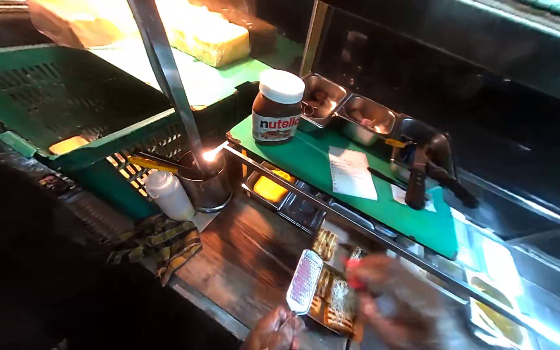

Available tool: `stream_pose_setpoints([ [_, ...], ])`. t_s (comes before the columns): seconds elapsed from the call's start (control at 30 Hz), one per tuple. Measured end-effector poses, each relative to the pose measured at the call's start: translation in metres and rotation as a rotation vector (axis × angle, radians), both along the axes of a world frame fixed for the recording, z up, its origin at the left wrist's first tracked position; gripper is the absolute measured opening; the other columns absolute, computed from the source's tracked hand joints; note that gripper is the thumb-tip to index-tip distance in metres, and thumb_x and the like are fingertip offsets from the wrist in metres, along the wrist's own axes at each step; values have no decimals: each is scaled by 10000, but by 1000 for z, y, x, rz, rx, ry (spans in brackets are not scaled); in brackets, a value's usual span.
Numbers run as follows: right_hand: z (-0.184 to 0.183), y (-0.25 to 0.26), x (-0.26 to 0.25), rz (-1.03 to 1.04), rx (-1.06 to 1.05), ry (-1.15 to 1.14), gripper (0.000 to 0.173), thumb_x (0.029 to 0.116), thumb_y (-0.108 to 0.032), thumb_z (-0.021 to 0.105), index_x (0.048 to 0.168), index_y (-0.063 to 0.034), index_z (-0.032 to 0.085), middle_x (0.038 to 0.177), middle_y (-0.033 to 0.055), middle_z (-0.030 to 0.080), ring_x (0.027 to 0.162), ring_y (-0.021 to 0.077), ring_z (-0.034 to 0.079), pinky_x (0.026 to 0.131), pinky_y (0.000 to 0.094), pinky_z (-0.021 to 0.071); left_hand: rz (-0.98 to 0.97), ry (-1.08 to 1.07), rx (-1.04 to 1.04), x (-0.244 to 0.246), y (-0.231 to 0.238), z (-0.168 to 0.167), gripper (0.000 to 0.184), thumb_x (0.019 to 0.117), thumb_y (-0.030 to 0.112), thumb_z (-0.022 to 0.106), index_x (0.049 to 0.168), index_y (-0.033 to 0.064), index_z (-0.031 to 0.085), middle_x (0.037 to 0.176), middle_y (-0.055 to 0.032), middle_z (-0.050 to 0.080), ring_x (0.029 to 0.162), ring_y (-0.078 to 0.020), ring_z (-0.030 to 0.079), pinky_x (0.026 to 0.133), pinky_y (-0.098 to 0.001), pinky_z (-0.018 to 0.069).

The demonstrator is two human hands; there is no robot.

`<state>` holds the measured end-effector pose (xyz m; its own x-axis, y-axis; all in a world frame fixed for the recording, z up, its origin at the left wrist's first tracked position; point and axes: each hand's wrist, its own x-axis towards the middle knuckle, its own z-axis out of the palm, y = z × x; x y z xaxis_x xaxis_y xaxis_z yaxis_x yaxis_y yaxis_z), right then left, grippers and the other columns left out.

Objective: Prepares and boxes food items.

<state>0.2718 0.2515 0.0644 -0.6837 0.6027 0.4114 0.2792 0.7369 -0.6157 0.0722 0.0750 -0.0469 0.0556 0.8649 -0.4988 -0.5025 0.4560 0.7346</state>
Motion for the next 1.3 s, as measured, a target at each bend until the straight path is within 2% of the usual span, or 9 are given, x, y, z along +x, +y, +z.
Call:
stream_pose_setpoints([
  [0.1,-133,-39,-10,-294,-114,-124,207,906,-158,683,1077,-92,780,1070,90,747,1011,176,716,898,346,606,-103,71,-172,19,36,-21,169,1046,120,492,1189,72,569,781,7,577,559,-73,488,487,-235,415],
  [0.2,-182,-47,-16,-454,-124,-129,219,889,-146,676,1065,-95,797,1113,119,744,1072,230,711,948,384,587,-209,238,-211,31,52,-38,167,1064,156,500,1196,86,574,778,-7,542,544,-83,464,483,-244,412],
  [0.33,-202,-53,-21,-481,-137,-233,272,934,-212,657,1144,-101,789,1214,135,730,1160,271,691,1020,434,554,-362,516,-101,40,51,-43,341,1088,220,465,1340,25,586,1154,-149,666,980,-210,649,908,-381,533],
  [0.53,-217,-76,-24,-561,-88,-79,260,938,-120,656,1135,2,775,1170,155,756,1124,275,723,1023,420,562,-490,723,-59,47,47,-36,400,1081,214,466,1414,5,535,1311,-208,642,1241,-296,618,1098,-441,460],
  [0.8,-211,-78,-33,-603,-259,64,244,935,-28,656,1146,51,749,1152,169,757,1108,218,731,1023,365,575,-559,761,-43,39,45,-26,390,1063,214,493,1399,17,528,1243,-199,666,1171,-299,653,1037,-448,507],
  [0.9,-213,-53,-38,-724,-415,-82,229,975,-99,651,1154,-27,774,1160,121,764,1110,187,722,1040,386,544,-653,786,-92,39,51,-24,380,1072,226,461,1388,24,523,1249,-205,658,1185,-322,648,1026,-481,510],
  [1.03,-207,-74,-42,-587,-303,156,220,920,-8,670,1111,61,756,1121,163,765,1074,186,741,1001,329,586,-621,811,-55,31,51,-25,401,1054,211,491,1410,28,517,1243,-197,667,1170,-309,658,1021,-463,518],
  [1.17,-210,-44,-51,-724,-509,-47,222,981,-94,651,1152,-20,770,1147,115,767,1092,162,724,1027,359,546,-652,835,-74,28,60,-30,382,1062,217,464,1389,28,520,1248,-200,658,1179,-321,651,1014,-482,518],
  [1.3,-207,-62,-61,-670,-418,140,218,927,-25,681,1121,33,764,1122,144,768,1069,157,739,998,305,578,-599,849,-65,24,59,-30,418,1044,201,490,1423,27,508,1267,-194,659,1187,-306,652,1024,-462,518],
])
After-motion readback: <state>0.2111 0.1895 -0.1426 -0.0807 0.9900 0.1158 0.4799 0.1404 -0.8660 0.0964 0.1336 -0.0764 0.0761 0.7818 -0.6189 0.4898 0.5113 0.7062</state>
